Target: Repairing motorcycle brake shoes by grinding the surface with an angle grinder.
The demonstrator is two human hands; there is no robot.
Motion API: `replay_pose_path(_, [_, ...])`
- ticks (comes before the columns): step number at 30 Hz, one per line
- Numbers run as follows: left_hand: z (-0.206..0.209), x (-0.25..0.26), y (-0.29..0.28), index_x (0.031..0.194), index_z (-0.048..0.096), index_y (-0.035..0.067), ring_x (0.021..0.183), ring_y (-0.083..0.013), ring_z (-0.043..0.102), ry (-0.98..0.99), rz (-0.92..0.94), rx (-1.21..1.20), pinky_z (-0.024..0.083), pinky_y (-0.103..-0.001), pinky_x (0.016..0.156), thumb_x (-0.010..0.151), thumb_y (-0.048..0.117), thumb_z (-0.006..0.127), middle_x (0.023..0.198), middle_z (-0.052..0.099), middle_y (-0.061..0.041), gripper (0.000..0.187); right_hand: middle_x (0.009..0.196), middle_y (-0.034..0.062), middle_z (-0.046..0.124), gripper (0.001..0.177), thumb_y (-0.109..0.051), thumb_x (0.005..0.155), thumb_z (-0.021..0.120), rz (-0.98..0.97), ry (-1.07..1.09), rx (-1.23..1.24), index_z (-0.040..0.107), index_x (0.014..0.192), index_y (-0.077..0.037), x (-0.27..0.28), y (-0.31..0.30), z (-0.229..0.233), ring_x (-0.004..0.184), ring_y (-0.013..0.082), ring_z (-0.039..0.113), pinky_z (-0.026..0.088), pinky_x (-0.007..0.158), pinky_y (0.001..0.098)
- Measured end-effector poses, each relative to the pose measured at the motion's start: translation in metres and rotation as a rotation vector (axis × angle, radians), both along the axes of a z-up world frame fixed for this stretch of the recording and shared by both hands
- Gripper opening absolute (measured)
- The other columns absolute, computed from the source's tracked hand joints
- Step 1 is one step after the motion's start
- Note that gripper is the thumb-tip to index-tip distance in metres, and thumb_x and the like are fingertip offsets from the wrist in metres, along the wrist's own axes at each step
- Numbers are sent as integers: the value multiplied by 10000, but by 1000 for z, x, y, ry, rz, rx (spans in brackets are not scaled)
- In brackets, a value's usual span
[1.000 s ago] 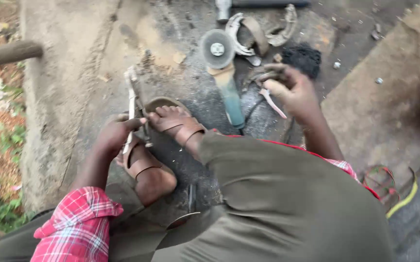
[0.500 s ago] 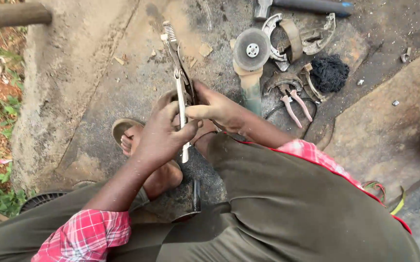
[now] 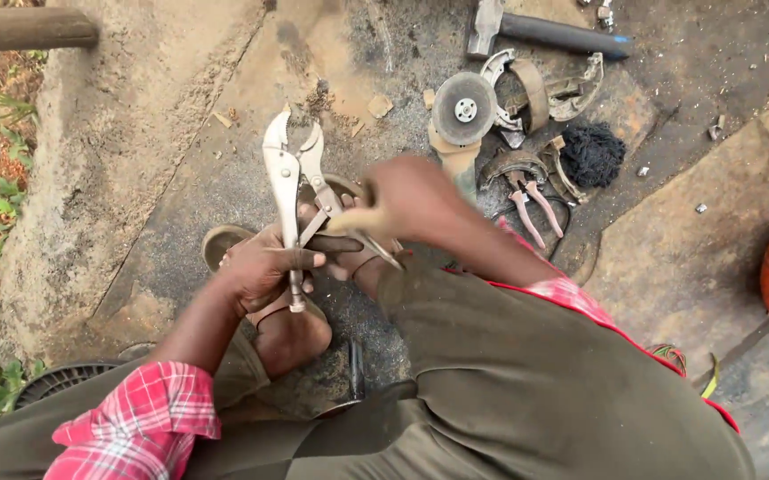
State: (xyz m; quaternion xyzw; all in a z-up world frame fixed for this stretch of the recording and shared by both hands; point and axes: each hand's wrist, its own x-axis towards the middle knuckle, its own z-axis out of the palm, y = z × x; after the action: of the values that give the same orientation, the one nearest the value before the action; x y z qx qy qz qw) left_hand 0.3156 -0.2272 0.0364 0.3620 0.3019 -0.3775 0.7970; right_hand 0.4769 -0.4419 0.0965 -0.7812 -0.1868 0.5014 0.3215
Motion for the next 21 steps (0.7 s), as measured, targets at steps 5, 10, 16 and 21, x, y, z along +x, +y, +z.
replay_pose_path(5, [-4, 8, 0, 1489, 450, 14, 1001, -220, 770, -96, 311, 59, 685, -301, 810, 813, -119, 537, 1225, 703, -168, 695, 860, 144, 708, 378, -373, 1033, 813, -261, -760, -156, 696, 986, -17, 73, -133, -39, 724, 251, 680, 527, 677, 430])
replay_pose_path(10, [-45, 3, 26, 1484, 499, -58, 944, -213, 670, -82, 261, 470, 609, -300, 701, 923, -101, 635, 1203, 623, -196, 578, 1129, 218, 730, 646, -296, 716, 897, 201, -909, -162, 690, 1262, -19, 84, -154, -127, 939, 407, 683, 538, 762, 473])
replay_pose_path(16, [24, 41, 13, 1634, 18, 160, 1232, -251, 656, -356, 18, 974, 542, -334, 949, 935, 36, 659, 1440, 559, -235, 956, 1172, 154, 757, 526, -255, 905, 857, -49, -678, -331, 670, 1372, -102, 89, -161, -121, 966, 282, 730, 583, 841, 421])
replay_pose_path(21, [14, 31, 10, 1655, 259, 112, 1367, -348, 539, -730, -80, 1175, 465, -435, 1068, 956, 28, 668, 1555, 484, -280, 814, 1195, 128, 758, 511, -108, 974, 797, -642, -564, 263, 601, 1441, -39, 74, -168, -15, 1100, 186, 789, 610, 953, 320])
